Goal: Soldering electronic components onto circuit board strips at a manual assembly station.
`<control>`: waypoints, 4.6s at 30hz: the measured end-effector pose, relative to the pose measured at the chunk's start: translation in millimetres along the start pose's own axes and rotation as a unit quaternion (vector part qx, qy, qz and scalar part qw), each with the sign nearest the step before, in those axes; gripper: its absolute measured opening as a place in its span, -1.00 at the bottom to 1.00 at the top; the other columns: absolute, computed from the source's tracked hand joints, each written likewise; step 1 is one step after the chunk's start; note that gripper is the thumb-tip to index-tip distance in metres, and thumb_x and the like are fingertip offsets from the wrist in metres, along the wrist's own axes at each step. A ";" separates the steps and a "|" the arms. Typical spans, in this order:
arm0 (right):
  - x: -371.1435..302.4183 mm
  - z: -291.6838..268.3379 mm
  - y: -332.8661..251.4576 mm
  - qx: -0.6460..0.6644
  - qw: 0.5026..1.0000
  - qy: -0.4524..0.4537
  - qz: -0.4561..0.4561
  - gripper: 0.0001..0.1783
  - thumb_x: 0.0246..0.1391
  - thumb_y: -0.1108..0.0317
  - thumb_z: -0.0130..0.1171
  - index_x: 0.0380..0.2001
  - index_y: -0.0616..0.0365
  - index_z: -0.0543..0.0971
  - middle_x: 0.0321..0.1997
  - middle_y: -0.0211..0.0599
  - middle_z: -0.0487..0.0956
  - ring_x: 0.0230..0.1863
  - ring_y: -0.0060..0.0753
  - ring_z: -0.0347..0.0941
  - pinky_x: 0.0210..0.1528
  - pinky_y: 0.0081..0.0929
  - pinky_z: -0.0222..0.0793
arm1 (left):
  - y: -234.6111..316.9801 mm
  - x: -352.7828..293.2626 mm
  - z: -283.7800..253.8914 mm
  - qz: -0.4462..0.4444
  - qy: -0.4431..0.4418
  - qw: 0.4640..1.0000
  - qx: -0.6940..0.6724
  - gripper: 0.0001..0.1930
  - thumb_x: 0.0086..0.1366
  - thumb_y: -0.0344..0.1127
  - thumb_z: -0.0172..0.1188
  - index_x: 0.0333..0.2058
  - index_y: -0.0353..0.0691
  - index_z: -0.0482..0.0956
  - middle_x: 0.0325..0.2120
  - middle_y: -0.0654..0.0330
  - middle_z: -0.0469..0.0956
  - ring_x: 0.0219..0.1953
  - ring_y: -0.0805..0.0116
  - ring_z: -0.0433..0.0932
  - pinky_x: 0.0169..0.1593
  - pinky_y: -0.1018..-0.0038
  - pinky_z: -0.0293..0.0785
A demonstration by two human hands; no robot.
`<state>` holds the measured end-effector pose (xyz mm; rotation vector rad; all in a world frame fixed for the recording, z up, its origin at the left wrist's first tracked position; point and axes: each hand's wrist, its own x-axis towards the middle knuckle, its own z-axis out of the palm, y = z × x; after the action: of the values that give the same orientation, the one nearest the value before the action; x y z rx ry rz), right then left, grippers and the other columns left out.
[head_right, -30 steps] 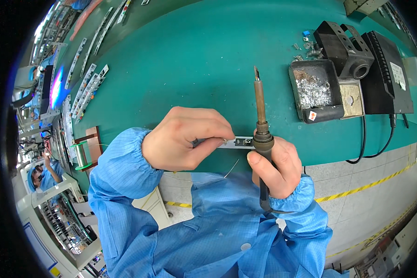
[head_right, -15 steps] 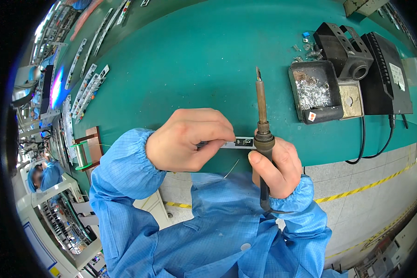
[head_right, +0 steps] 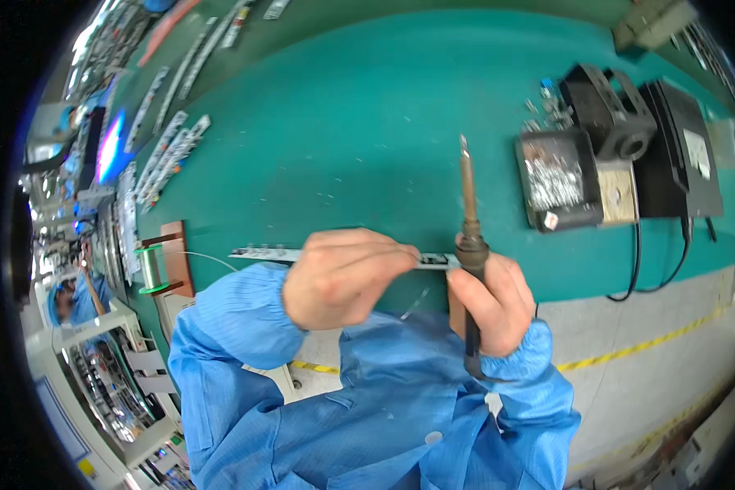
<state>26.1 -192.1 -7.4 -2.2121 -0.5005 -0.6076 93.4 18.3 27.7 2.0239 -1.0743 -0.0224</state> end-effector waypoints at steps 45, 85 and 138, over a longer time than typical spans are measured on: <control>20.1 -42.3 9.0 0.268 0.954 0.024 0.134 -0.55 0.33 0.14 -0.15 0.10 0.25 0.35 -0.13 0.07 0.55 -0.43 -0.37 0.43 -0.35 -0.36 0.40 | 51.3 -46.9 39.8 -0.189 0.279 0.938 -0.081 -0.83 -0.12 -0.58 0.33 -0.51 -0.26 0.55 -0.45 0.13 0.59 -0.58 0.38 0.54 -0.56 0.53 0.40; 59.6 -54.5 8.3 0.277 0.870 -0.102 0.395 -0.74 0.00 0.35 0.11 -0.39 0.41 0.55 -0.58 -0.18 0.50 -0.76 -0.48 0.34 -0.67 -0.60 0.26 | 32.6 -29.5 49.0 -0.213 0.272 0.938 -0.034 -0.84 -0.10 -0.66 0.29 -0.56 -0.35 0.48 -0.25 -0.06 0.56 -0.51 0.29 0.60 -0.46 0.51 0.49; 19.8 17.9 -90.3 -0.024 0.998 -0.055 0.012 -0.88 -0.18 0.46 0.19 -0.46 0.14 0.60 -0.75 -0.49 0.39 -0.68 -0.54 0.28 -0.18 -0.30 0.30 | 6.4 -75.4 1.3 -0.184 0.254 0.949 0.030 -0.85 -0.12 -0.57 0.35 -0.53 -0.25 0.58 -0.19 0.05 0.57 -0.72 0.55 0.38 -0.68 0.60 0.23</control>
<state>-0.6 -118.9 45.5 -2.3039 -0.5196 -0.4909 40.7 68.0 5.7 2.0949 -0.3747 0.3251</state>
